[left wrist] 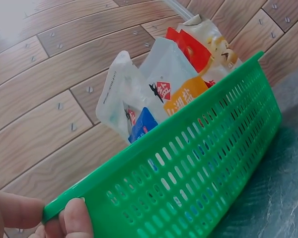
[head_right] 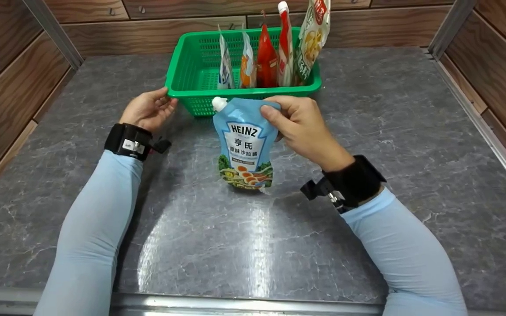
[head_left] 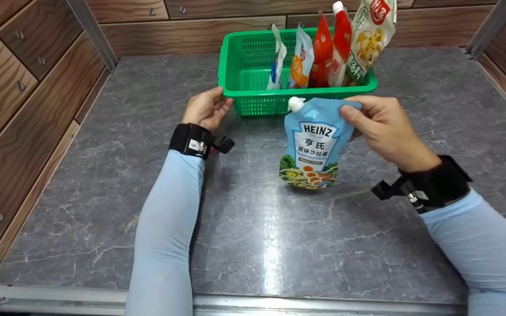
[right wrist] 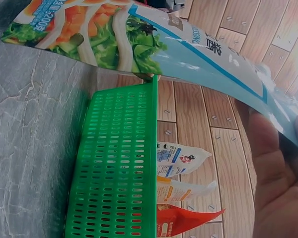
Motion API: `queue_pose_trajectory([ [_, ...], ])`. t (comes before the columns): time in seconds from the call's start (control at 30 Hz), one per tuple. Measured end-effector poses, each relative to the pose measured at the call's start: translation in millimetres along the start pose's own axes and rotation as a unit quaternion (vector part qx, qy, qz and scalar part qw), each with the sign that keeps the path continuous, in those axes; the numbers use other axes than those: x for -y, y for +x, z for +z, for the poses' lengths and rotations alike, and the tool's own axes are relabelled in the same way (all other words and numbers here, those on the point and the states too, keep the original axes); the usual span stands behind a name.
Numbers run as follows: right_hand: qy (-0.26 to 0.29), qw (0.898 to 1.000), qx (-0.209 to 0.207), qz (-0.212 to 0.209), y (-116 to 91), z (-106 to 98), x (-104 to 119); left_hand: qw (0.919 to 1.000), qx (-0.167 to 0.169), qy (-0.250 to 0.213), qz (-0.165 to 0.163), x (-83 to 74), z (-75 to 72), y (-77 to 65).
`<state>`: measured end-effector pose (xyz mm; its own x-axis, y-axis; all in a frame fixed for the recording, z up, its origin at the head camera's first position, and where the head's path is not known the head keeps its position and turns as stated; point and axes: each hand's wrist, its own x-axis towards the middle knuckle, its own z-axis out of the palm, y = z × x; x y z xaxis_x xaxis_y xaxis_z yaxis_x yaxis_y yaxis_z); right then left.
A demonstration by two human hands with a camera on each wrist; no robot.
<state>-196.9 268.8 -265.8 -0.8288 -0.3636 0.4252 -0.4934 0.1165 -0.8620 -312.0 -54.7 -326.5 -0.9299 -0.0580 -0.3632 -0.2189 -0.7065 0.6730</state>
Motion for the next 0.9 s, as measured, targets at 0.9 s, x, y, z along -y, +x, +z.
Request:
queue_pose_trajectory([
  [0.9, -0.037, 0.997, -0.025, 0.059, 107, 48, 82, 0.9997, 0.007, -0.012, 0.021, -1.5, -4.3, -1.9],
])
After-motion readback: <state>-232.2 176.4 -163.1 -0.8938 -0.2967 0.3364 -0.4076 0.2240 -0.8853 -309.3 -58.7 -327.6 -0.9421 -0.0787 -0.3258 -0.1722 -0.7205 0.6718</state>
